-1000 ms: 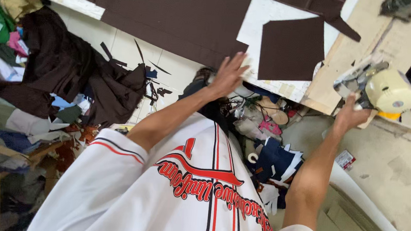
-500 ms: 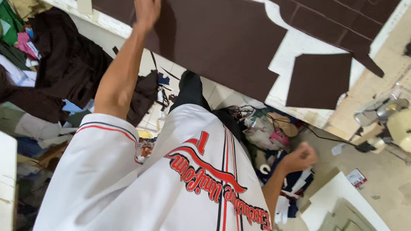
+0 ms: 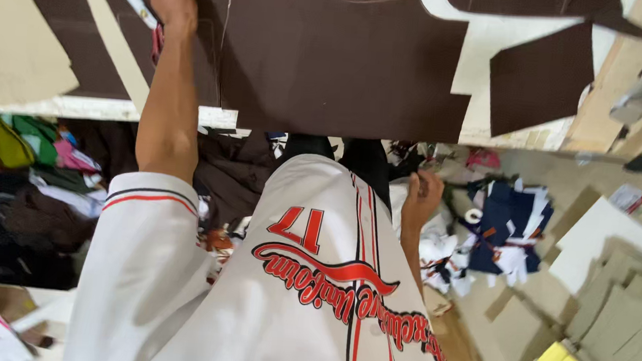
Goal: The person outlines fabric using a white paper pattern and a piece of chalk, then uses a pair of shears to cut along the marked lines. They move various fabric pieces and a handheld electric cutter across the table while organizing the work area.
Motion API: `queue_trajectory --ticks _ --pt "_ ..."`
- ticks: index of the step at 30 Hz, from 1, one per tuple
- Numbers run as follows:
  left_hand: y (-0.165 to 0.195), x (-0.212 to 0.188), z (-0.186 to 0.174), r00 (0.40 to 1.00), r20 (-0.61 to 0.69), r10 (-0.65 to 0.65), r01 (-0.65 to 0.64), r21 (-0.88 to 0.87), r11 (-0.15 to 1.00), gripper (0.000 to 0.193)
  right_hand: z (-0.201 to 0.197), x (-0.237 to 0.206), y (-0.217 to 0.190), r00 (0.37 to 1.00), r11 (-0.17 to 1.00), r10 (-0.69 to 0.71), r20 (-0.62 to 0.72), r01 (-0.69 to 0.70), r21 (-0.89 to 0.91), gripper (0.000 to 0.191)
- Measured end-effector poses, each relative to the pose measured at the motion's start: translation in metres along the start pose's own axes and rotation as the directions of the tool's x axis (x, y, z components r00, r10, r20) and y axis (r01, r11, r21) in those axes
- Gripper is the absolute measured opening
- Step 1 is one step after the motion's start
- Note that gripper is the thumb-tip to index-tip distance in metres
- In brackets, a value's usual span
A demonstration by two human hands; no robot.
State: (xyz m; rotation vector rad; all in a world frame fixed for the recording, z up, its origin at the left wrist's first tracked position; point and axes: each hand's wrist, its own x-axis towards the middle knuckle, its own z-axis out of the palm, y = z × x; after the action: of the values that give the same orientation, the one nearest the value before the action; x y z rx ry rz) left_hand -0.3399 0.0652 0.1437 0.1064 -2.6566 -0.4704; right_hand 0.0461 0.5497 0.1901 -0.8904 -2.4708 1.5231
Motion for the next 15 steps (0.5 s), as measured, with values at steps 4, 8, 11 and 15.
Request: queue_trajectory --ticks 4,8,11,15 --pt "0.01 0.003 0.0 0.928 0.273 -0.254 0.302 -0.151 0.941 0.008 0.041 0.029 -0.026 1.0 0.991 -0.023 -0.014 0.024 0.133 0.019" --pt "0.078 -0.03 -0.005 0.812 0.584 0.004 0.51 -0.713 0.481 0.019 0.092 0.059 -0.059 0.957 0.934 0.252 0.146 -0.28 0.221 0.026" --pt "0.153 -0.08 -0.004 0.679 0.624 0.386 0.251 -0.691 0.678 0.016 0.123 0.08 -0.076 0.92 0.902 0.191 0.343 -0.302 0.309 0.034" --pt "0.234 -0.13 0.016 0.412 0.784 0.464 0.497 -0.62 0.607 0.01 0.146 0.097 -0.064 0.895 0.821 0.176 0.409 -0.363 0.441 0.026"
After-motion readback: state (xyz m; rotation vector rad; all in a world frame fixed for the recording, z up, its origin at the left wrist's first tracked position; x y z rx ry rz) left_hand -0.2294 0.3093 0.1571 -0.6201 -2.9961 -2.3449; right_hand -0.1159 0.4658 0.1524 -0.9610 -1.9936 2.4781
